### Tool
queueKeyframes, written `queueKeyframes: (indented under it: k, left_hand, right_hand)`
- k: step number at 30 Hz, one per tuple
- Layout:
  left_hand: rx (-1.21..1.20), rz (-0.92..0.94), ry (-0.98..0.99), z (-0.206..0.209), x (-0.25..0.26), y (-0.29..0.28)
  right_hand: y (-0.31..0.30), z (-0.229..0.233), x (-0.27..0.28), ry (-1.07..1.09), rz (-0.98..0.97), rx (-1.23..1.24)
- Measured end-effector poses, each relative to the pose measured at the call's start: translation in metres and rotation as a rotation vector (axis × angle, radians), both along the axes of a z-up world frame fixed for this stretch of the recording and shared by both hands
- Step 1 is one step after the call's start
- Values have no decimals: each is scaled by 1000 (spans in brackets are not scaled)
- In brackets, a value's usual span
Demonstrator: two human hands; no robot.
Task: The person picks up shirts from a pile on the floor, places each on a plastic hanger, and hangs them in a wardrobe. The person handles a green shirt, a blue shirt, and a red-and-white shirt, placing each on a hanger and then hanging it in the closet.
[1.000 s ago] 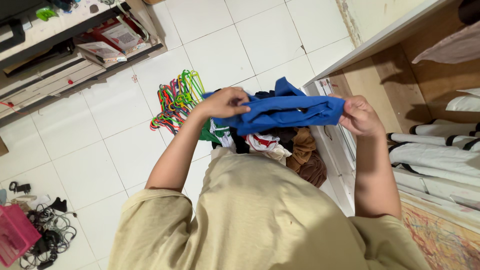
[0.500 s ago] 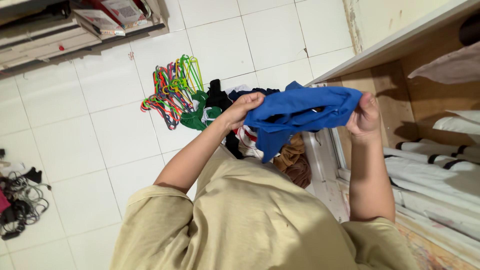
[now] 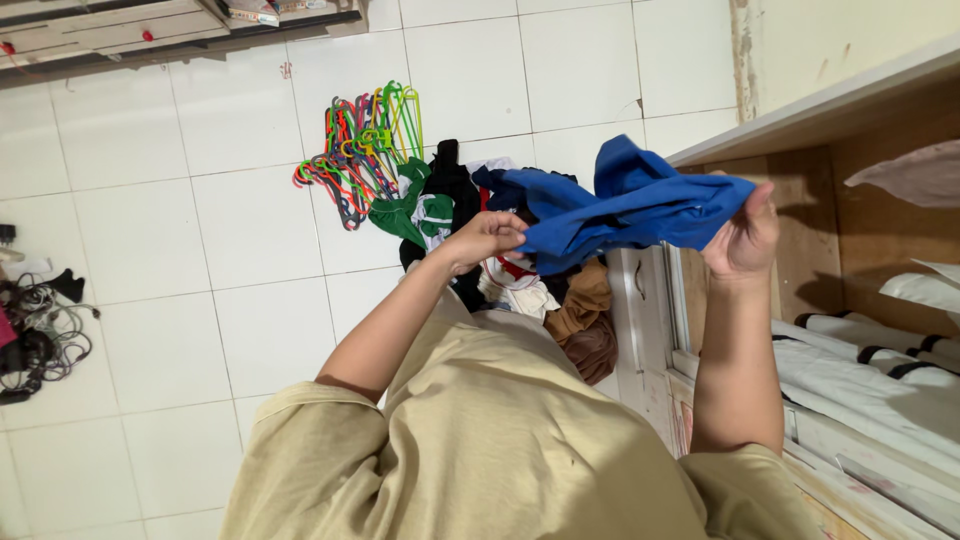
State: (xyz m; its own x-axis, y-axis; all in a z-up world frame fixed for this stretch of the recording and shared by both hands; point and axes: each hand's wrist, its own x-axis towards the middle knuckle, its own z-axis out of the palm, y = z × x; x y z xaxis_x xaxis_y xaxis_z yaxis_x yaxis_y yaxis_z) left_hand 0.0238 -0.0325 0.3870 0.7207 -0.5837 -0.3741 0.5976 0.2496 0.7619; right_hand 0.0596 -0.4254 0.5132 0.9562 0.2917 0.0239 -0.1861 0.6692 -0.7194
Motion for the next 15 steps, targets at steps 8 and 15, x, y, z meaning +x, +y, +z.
queueKeyframes:
  k: [8, 15]
  left_hand:
    - [664, 285, -521, 48, 4, 8]
    - [375, 114, -1199, 103, 30, 25]
  right_hand:
    - [23, 2, 2, 18, 113, -41]
    - [37, -11, 7, -49, 255, 84]
